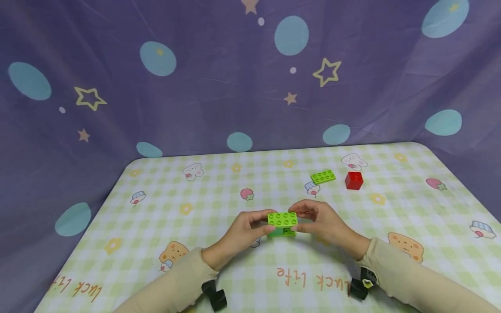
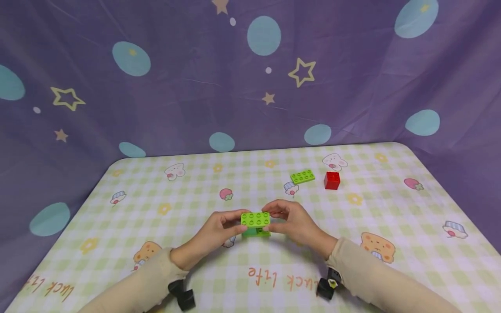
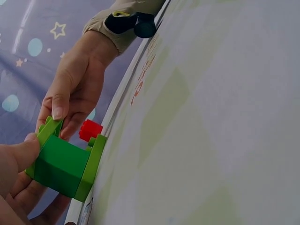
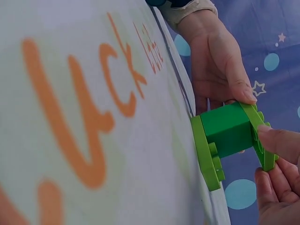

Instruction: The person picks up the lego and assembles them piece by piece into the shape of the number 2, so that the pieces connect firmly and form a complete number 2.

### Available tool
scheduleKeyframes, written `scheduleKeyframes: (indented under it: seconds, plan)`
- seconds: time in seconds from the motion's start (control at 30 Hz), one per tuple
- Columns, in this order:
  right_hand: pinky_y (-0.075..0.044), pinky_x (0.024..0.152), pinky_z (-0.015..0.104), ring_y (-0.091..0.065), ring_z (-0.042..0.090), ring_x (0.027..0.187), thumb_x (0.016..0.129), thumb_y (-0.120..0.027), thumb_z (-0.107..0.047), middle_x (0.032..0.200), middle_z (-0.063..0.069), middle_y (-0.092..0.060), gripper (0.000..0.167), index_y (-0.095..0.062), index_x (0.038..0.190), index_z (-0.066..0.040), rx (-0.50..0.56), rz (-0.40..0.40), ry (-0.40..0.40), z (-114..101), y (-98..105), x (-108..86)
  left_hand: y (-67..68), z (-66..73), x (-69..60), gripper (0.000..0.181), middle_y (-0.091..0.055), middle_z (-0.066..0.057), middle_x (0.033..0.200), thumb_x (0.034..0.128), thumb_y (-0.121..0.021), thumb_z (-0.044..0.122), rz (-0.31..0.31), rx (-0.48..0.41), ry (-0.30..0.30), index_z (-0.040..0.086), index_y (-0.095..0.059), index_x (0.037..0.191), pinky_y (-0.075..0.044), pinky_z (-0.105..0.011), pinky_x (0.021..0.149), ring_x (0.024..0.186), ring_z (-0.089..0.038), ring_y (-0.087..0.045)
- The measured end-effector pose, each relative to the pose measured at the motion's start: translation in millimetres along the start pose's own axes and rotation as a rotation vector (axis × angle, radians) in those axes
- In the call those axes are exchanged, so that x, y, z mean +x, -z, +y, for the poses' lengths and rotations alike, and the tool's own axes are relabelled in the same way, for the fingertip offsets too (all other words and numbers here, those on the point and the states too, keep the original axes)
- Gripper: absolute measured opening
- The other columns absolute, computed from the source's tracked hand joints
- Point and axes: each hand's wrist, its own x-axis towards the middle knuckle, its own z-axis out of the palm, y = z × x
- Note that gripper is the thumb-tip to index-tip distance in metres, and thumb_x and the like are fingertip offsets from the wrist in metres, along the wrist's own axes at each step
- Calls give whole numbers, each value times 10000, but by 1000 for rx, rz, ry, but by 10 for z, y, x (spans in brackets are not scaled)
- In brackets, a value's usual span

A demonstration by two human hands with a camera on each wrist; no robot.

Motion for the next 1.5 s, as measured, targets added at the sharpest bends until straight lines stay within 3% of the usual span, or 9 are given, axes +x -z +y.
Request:
scheduleKeyframes:
  seconds: [0.27, 0.47, 0.9, 1.2, 1.5]
  plan:
    - [-486, 911, 347, -629, 136, 977, 748, -783, -40, 1089, 113, -652, 363, -646, 1084, -13, 18, 25, -2, -8, -12, -32, -7, 17, 6, 397, -650, -170, 1157, 846, -707, 98, 57, 6, 25, -10, -619, 1218, -514, -208, 787, 1001, -247, -643]
    - [-479, 921, 307, -617, 173, 1014, 752, -781, -46, 1098, 107, -649, 370, -640, 1091, -3, 23, 22, -1, -3, -19, -28, -3, 46, 9, 433, -645, -179, 1156, 813, -733, 63, 92, -42, 69, -33, -612, 1218, -527, -215, 760, 971, -222, -662]
    - [-490, 907, 336, -633, 119, 974, 751, -772, -24, 1095, 138, -647, 368, -638, 1092, 8, 54, 26, 8, -10, -7, -50, 38, 41, 23, 477, -618, -189, 1201, 833, -713, 66, 39, -81, 76, -55, -559, 1268, -527, -219, 766, 995, -211, -656]
    - [-489, 910, 311, -635, 120, 988, 769, -753, -17, 1103, 160, -645, 374, -622, 1116, 31, 73, -21, 10, 1, 45, -53, 40, 44, 16, 453, -637, -184, 1171, 842, -706, 74, 35, -69, 82, -47, -574, 1257, -530, -218, 753, 964, -192, -666]
    - [-495, 900, 344, -633, 268, 1025, 799, -717, 7, 1119, 234, -626, 335, -615, 1115, 47, 57, -33, 34, 2, 247, -113, 26, 55, 4, 458, -640, -160, 1181, 839, -713, 95, 28, -65, 93, -28, -580, 1260, -525, -202, 724, 973, -184, -662]
